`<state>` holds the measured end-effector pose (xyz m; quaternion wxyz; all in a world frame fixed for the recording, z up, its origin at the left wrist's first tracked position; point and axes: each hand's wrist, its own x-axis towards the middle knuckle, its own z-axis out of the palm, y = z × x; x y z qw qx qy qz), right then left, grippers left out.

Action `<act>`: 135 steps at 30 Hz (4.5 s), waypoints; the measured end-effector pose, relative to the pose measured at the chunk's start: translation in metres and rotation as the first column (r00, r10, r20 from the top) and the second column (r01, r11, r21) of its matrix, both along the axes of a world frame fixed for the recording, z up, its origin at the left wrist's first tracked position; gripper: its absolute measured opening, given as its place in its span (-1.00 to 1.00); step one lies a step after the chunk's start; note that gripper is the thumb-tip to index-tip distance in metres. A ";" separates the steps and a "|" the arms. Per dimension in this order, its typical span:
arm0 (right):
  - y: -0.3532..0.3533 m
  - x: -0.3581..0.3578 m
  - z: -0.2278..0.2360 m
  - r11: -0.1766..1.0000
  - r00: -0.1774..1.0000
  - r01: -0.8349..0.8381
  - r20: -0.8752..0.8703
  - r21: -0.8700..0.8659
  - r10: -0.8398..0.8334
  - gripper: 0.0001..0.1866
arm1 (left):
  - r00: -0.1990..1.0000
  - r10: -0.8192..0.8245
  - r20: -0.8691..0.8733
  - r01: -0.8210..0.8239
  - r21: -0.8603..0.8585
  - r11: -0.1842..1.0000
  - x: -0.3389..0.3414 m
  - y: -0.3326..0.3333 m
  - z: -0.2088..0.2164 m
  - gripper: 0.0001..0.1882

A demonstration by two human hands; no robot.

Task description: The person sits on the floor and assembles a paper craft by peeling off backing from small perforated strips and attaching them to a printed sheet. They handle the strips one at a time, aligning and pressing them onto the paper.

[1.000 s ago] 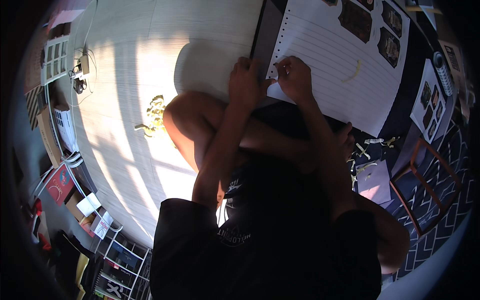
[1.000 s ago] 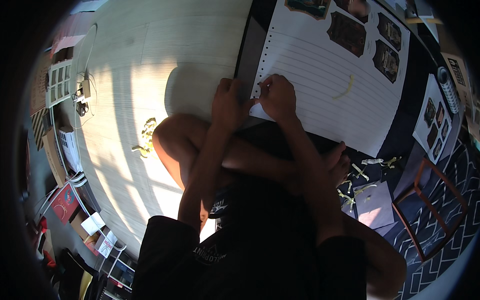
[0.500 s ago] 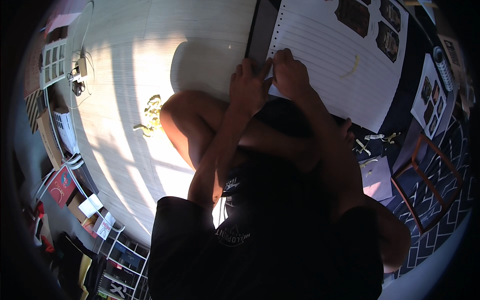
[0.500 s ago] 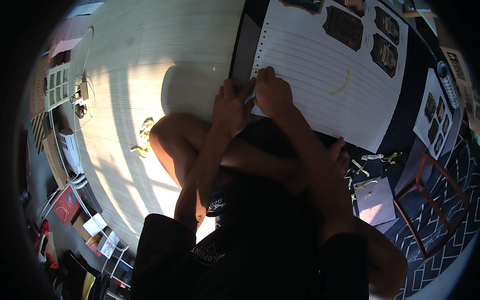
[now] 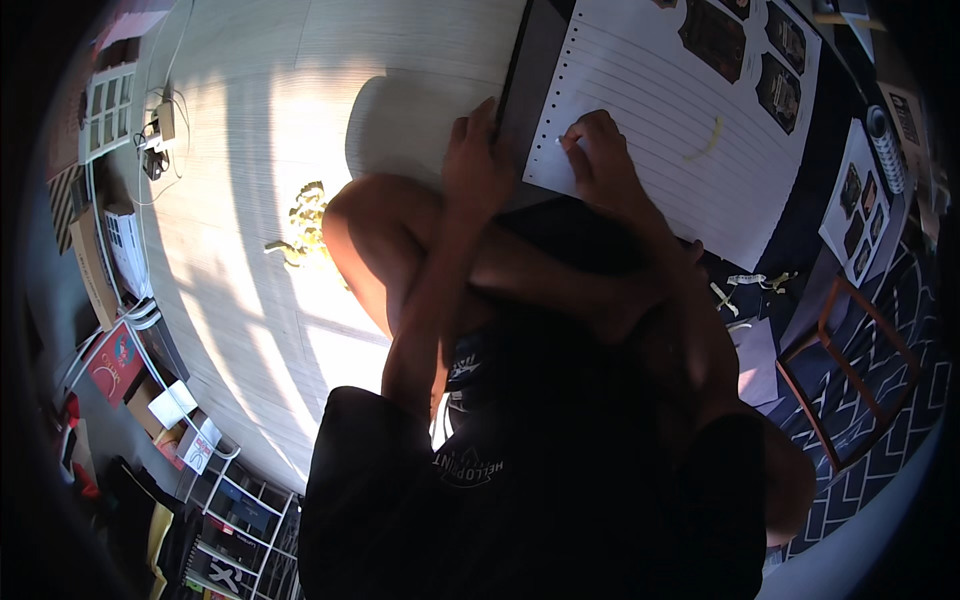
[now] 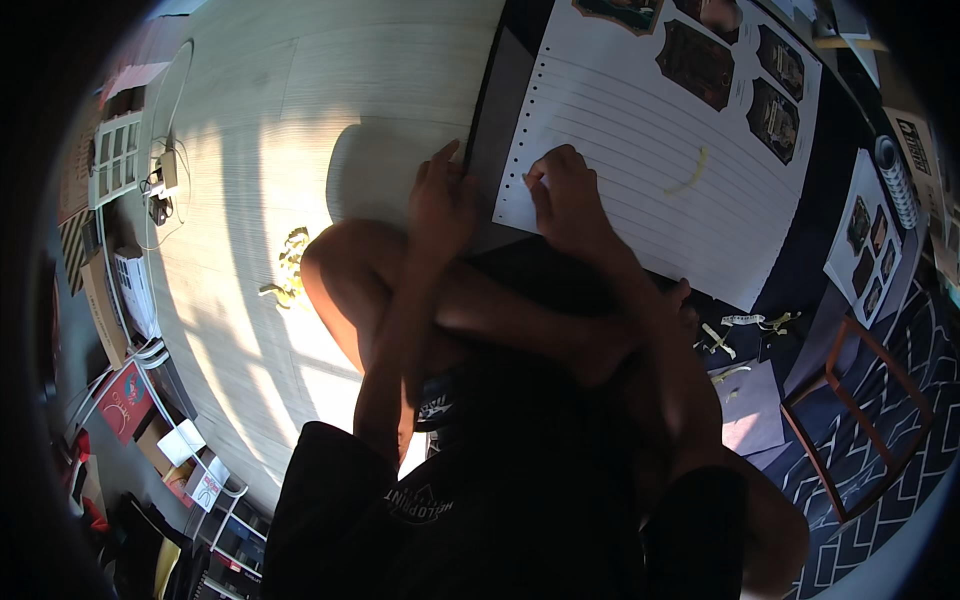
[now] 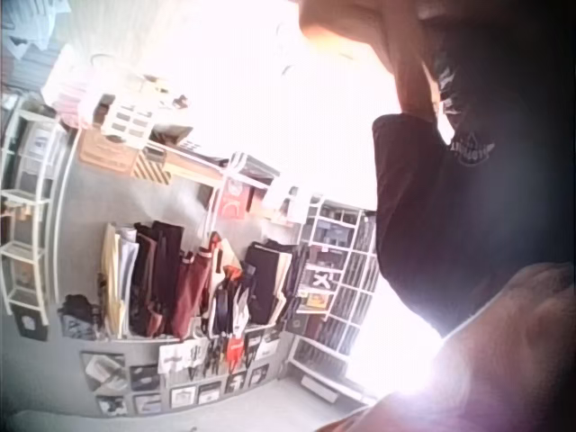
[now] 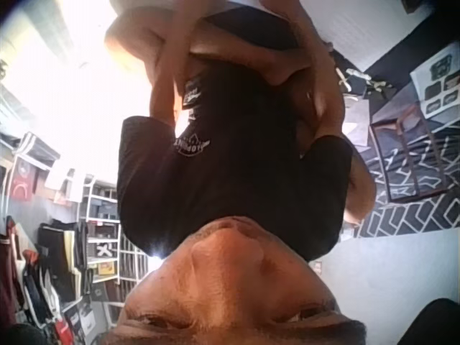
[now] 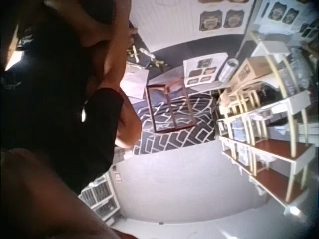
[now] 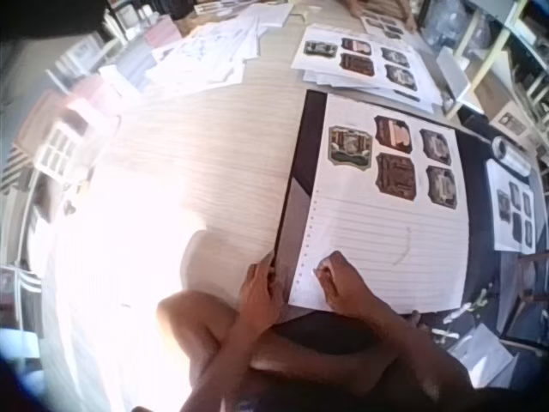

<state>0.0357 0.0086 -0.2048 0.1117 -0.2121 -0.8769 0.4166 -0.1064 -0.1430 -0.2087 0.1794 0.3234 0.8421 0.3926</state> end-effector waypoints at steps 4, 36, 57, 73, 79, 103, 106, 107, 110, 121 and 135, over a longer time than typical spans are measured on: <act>-0.031 -0.001 -0.010 0.993 0.999 0.047 -0.024 0.108 -0.044 -0.81 | 0.987 0.144 0.076 -0.146 0.020 0.989 -0.003 -0.004 0.016 -0.62; 0.070 0.008 0.102 0.997 0.987 -0.066 0.142 -0.034 0.070 -0.80 | 0.999 -0.021 -0.047 0.004 -0.349 0.937 0.009 0.004 0.018 -0.26; 0.007 0.433 0.052 0.817 0.744 0.568 0.486 -0.099 -0.458 -0.91 | 0.904 -0.330 -0.272 0.220 -0.364 0.905 0.000 0.003 -0.016 -0.16; 0.057 0.489 0.003 0.380 0.411 0.843 0.000 0.380 -0.912 -0.86 | 0.955 -0.231 -0.185 0.199 -0.177 0.964 -0.002 -0.001 -0.021 -0.46; 0.059 0.501 -0.007 0.369 0.358 0.875 0.094 0.312 -0.929 -0.88 | 0.962 -0.223 -0.158 0.192 -0.192 0.963 0.004 0.003 -0.013 -0.48; 0.085 0.384 0.122 0.277 0.616 -0.119 -0.290 -0.953 -0.733 -0.76 | 0.974 -0.158 -0.162 0.124 -0.205 0.971 0.003 0.008 -0.013 -0.41; 0.095 0.328 0.171 0.264 0.658 -0.428 -0.498 -0.864 -0.564 -0.78 | 0.959 -0.190 -0.210 0.156 -0.170 0.973 0.005 0.007 -0.028 -0.44; 0.095 0.314 0.178 0.266 0.667 -0.466 -0.533 -0.844 -0.521 -0.78 | 0.962 -0.182 -0.204 0.146 -0.181 0.973 0.007 0.006 -0.016 -0.45; 0.098 0.267 0.200 0.234 0.703 -0.534 -0.580 -0.813 -0.411 -0.76 | 0.957 -0.171 -0.232 0.153 -0.095 0.984 -0.002 -0.011 -0.015 -0.49; 0.070 0.110 0.291 0.934 0.861 -0.121 0.432 -0.336 0.267 -0.88 | 0.999 0.031 0.032 -0.031 0.014 0.999 0.000 0.016 -0.004 -0.61; -0.023 -0.006 0.019 0.840 0.880 -0.468 0.227 0.274 0.416 -0.85 | 0.885 0.312 0.344 -0.383 0.158 0.910 -0.025 -0.007 0.036 -0.63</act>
